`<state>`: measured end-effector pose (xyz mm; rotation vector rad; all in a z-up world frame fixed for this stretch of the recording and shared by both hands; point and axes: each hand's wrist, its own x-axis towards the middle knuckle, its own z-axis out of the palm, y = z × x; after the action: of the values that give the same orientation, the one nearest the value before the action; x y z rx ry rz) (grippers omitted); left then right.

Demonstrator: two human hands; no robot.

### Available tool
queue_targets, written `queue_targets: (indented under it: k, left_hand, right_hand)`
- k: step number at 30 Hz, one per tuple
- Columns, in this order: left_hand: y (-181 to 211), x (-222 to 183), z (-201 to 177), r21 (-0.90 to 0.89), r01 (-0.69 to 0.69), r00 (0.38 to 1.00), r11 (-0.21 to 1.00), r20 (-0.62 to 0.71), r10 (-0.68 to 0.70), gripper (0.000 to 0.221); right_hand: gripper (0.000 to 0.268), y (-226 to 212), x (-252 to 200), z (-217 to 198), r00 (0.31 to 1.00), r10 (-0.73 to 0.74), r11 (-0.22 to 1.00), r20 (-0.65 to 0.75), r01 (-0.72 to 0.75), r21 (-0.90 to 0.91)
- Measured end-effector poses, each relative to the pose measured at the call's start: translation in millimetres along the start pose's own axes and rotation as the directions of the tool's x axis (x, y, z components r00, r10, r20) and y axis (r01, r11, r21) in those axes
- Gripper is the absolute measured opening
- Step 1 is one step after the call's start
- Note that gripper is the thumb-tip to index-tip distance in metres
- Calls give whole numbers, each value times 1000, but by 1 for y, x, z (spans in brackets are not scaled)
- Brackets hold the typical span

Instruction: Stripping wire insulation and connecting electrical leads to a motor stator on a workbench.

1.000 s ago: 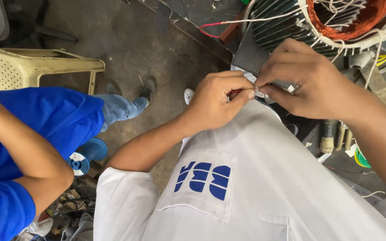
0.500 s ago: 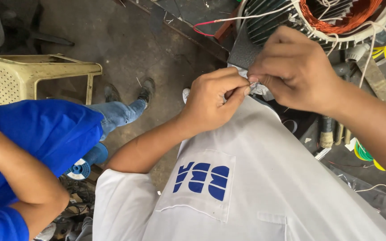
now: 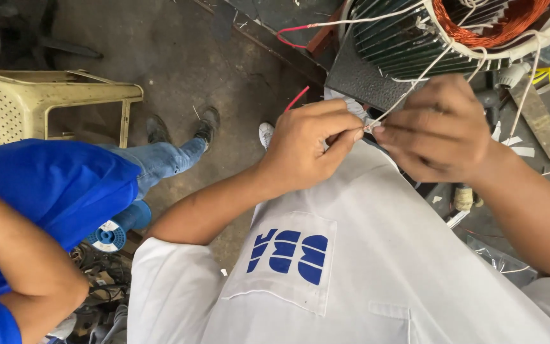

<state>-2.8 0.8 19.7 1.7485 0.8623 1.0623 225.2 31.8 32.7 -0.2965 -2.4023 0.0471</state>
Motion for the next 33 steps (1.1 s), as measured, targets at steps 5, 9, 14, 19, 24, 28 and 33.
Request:
queue_targets:
  k: [5, 9, 14, 19, 24, 28, 33]
  left_hand:
    - [2, -1, 3, 303, -153, 987, 941, 2, 160, 13]
    - [3, -4, 5, 417, -179, 981, 891, 8, 194, 9]
    - [3, -2, 3, 164, -95, 992, 982, -63, 106, 15]
    - [-5, 0, 2, -112, 37, 999, 993, -22, -40, 15]
    - [-18, 1, 2, -251, 147, 989, 957, 44, -141, 17]
    - [-21, 2, 4, -323, 230, 972, 918, 113, -204, 15]
    - [-3, 6, -4, -103, 52, 999, 993, -6, -53, 21]
  right_hand:
    - [25, 1, 27, -28, 817, 487, 776, 308, -566, 276]
    - [26, -1, 48, -29, 753, 467, 790, 464, -591, 164]
    - [5, -3, 47, -22, 685, 483, 746, 546, -648, 154]
    - [8, 5, 30, -5, 774, 428, 830, 468, -541, 137]
    - [14, 9, 21, 6, 913, 278, 953, 298, -300, 29]
    - [23, 23, 15, 18, 986, -166, 982, 10, 167, -93]
    - [22, 24, -1, 11, 995, 87, 994, 50, -84, -64]
